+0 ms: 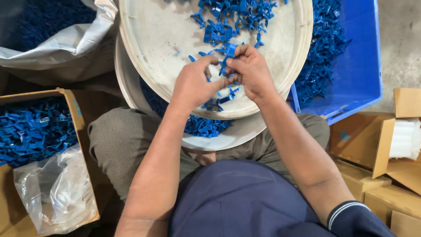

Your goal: The person sits on the floor and sorts small blue plastic pieces from a white bucket lid into a blue bin. They pick up the pieces by hand and place them into the bin, occasionally moving the lid to access more pieces.

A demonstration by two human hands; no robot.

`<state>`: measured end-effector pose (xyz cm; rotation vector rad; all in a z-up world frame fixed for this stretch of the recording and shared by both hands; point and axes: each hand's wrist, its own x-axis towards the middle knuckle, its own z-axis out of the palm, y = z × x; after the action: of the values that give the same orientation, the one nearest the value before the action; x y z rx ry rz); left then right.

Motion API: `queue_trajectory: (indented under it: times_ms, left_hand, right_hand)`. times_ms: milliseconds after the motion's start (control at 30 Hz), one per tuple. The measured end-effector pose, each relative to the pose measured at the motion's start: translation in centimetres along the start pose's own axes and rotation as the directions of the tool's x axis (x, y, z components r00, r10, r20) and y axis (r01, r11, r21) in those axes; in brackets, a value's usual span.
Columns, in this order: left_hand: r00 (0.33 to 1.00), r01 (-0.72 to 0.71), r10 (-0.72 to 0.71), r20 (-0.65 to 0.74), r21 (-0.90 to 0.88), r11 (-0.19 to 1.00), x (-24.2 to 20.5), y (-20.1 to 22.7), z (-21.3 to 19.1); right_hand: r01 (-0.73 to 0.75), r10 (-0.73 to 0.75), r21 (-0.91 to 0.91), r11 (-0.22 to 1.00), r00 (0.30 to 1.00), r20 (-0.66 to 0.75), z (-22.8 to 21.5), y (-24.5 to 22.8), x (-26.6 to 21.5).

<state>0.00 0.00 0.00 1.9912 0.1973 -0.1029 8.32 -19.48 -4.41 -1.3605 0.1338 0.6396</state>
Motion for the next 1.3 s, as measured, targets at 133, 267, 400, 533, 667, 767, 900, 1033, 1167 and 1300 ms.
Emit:
queue_trajectory:
  times_ms: [133, 267, 400, 533, 667, 767, 900, 1033, 1167, 1300]
  left_hand:
    - [0.955, -0.219, 0.262, -0.139, 0.264, 0.939, -0.5, -0.4, 1.2]
    - [0.913, -0.322, 0.375, -0.157, 0.285, 0.903, -0.6, -1.6, 1.8]
    - [0.941, -0.328, 0.336, -0.050, -0.386, 0.862, 0.1, -2.6, 2.1]
    - [0.998, 0.036, -0.059, 0.014, -0.914, 0.403, 0.4, -3.1, 1.1]
    - [0.991, 0.031, -0.131, 0.018, -0.995, 0.098, 0.8, -2.3, 0.1]
    - [0.987, 0.030, -0.158, -0.003, -0.978, 0.206, 0.5, -2.1, -0.1]
    - [0.991, 0.045, -0.133, -0.006, -0.927, 0.372, 0.8, -3.2, 0.6]
    - [0.972, -0.226, 0.186, -0.143, -0.353, 0.908, 1.1, -3.8, 2.3]
    - [0.985, -0.170, 0.169, 0.034, 0.044, 0.984, -0.1, -1.7, 3.0]
    - [0.984, -0.106, 0.121, 0.127, -0.121, 0.987, -0.4, -1.5, 2.9]
  right_hand:
    - [0.095, -0.095, 0.014, 0.995, 0.994, 0.050, 2.1, -0.6, -1.6]
    - [0.131, -0.130, 0.000, 0.991, 0.985, 0.113, 2.8, -0.6, -2.2]
    - [-0.057, 0.044, 0.348, 0.936, 0.998, 0.044, 1.9, -0.9, -1.8]
    - [0.293, -0.292, -0.578, 0.762, 0.951, 0.097, 2.5, -1.2, -3.0]
    - [0.421, -0.407, -0.897, 0.132, 0.848, 0.339, 4.5, -0.1, -4.7]
    - [0.407, -0.357, -0.913, -0.021, 0.850, 0.387, 5.8, 1.4, -4.5]
    - [0.250, -0.275, -0.964, 0.088, 0.936, 0.217, 6.1, 1.0, -3.2]
    - [0.254, -0.407, -0.855, 0.453, 0.912, 0.055, 3.0, -1.3, -2.7]
    - [0.336, -0.444, -0.713, 0.616, 0.895, 0.038, 1.0, -1.6, -3.2]
    - [0.236, -0.269, -0.437, 0.868, 0.963, -0.014, 0.1, -1.0, -2.8]
